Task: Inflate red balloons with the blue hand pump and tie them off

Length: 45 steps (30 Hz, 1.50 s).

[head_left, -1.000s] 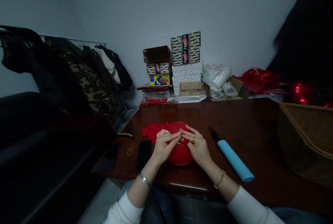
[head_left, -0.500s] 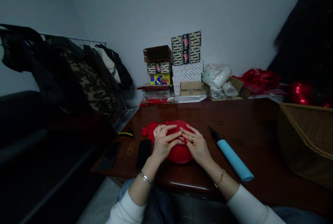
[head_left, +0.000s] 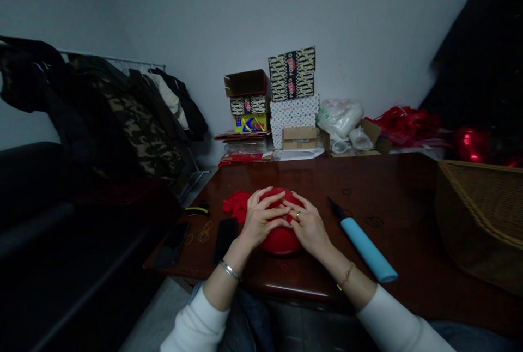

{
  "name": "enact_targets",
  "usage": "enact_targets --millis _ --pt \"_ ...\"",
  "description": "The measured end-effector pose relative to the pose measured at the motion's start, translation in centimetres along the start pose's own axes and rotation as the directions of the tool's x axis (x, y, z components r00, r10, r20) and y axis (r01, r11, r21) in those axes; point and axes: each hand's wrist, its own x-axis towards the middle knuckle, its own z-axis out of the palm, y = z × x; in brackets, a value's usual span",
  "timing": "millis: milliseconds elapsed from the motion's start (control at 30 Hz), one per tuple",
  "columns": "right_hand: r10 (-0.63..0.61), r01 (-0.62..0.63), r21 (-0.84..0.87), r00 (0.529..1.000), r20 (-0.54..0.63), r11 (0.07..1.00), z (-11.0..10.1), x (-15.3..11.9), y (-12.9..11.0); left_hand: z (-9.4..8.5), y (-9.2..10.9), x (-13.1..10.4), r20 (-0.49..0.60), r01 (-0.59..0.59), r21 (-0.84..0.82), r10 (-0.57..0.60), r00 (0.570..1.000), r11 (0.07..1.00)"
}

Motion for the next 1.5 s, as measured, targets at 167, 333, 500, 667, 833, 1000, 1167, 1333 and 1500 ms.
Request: enact_targets --millis 167,333,500,667,833,1000,1167,1333,1500 --pt "-0.065 0.069 -0.151 0.997 0.029 0.986 -0.4 0.3 -0.5 0.8 0.0 0.2 -0.026 0.046 -0.131 -0.05 0.998 0.99" --pt "-0.035 0.044 -0.139 0.997 0.067 0.989 -0.8 0.2 -0.9 1.9 0.4 -0.3 -0.115 0.083 -0.227 -0.111 0.987 0.97" --pt "0.004 -0.005 0.007 0.986 0.168 1.0 -1.2 0.0 -0.9 2.3 0.8 -0.7 -0.206 0.067 -0.211 -0.111 0.972 0.975" --pt "0.082 -0.084 0.022 0.992 0.094 0.996 -1.6 -0.2 -1.4 2.4 1.5 -0.3 -0.238 0.019 -0.153 -0.056 0.97 0.988" --pt "0.056 -0.058 0.077 0.998 0.031 0.995 -1.9 -0.4 -1.2 2.6 1.9 -0.3 -0.253 0.074 -0.113 -0.101 0.962 0.991" --pt "0.027 -0.025 0.019 0.991 -0.129 1.0 -2.2 -0.6 -1.1 2.7 1.7 -0.6 -0.271 0.128 -0.049 -0.136 0.953 0.991" --pt "-0.141 0.108 -0.182 0.974 -0.179 0.977 -2.0 -0.6 -1.6 2.8 1.8 -0.5 -0.211 0.126 -0.016 -0.127 0.969 0.992" --pt "-0.204 0.158 -0.302 0.971 -0.126 0.94 -2.1 -0.4 -2.0 2.8 1.9 -0.5 -0.159 0.122 0.011 -0.119 0.98 0.992" --pt "-0.21 0.167 -0.36 0.974 -0.083 0.918 -2.5 -0.1 -2.7 2.6 2.0 -0.5 -0.091 0.102 0.078 -0.095 0.991 0.992"
